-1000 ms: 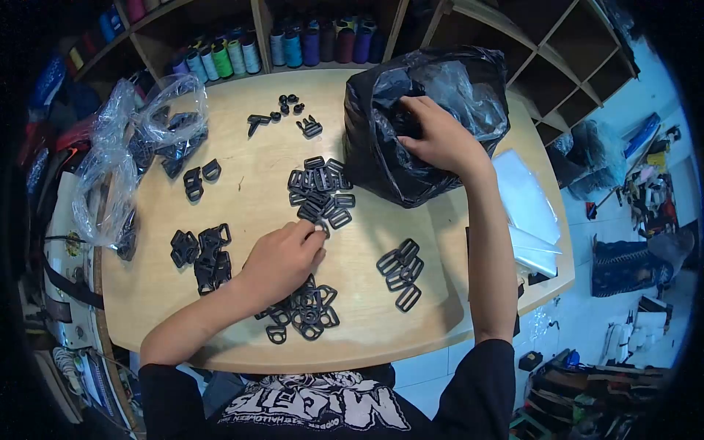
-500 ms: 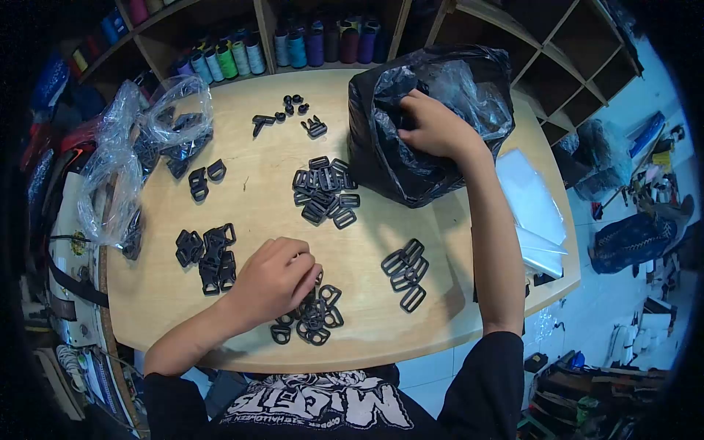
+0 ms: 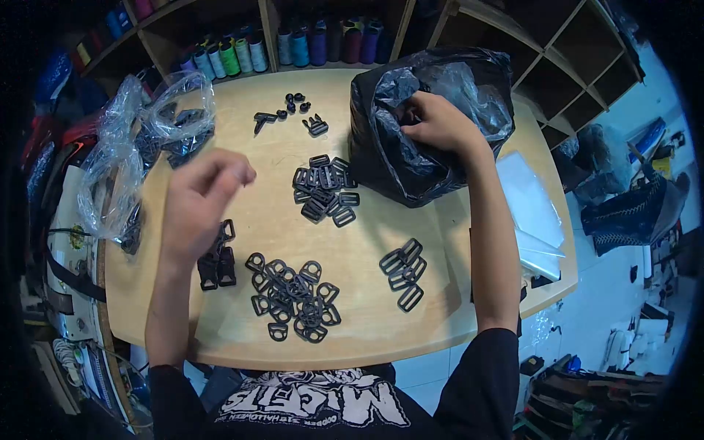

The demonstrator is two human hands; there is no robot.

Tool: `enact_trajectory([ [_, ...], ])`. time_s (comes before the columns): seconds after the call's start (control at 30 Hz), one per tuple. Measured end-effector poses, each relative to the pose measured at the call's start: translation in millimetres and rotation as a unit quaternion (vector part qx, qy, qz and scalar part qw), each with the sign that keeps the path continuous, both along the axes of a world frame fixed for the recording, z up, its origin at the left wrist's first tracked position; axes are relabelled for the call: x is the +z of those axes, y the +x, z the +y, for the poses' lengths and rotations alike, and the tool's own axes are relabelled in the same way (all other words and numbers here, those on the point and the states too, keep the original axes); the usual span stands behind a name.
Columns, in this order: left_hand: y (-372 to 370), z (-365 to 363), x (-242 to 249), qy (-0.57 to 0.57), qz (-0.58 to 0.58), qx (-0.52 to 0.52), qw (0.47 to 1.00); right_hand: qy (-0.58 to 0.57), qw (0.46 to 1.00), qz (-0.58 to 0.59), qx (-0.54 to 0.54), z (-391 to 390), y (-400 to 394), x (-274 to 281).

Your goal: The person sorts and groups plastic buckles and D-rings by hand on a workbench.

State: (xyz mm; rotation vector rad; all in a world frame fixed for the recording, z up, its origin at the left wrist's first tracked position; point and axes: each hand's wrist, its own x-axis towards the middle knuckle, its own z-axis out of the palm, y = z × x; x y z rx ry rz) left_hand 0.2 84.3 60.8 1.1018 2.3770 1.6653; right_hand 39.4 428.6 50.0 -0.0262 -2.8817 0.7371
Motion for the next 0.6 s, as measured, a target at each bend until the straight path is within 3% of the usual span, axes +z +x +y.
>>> enact_trajectory([
  [0.03,-5,2,5,0.055,-0.062,-0.003,0.997,0.028,1.000,-0.012,-0.002,1,-3,1],
  [0.2,-17,23,16,0.162,-0.110,-0.078,0.978,0.077,0.996,-0.040,-0.030,4,-4,3],
  [0.27,-19,33,4,0.204,-0.238,-0.159,0.936,-0.005,1.000,-0.024,-0.010,15,-5,-2],
  [0.33,-20,40,-16,0.179,-0.328,-0.186,0.909,-0.036,0.999,-0.020,-0.023,13,2,6],
  [0.4,-16,46,-29,0.162,-0.426,-0.171,0.873,-0.143,0.990,0.016,-0.007,19,9,11],
  [0.47,-12,52,-42,0.165,-0.454,-0.172,0.859,-0.202,0.979,-0.013,-0.005,28,17,19],
  [0.6,-2,61,-51,0.181,-0.522,-0.171,0.816,-0.316,0.947,0.040,-0.032,31,33,27],
])
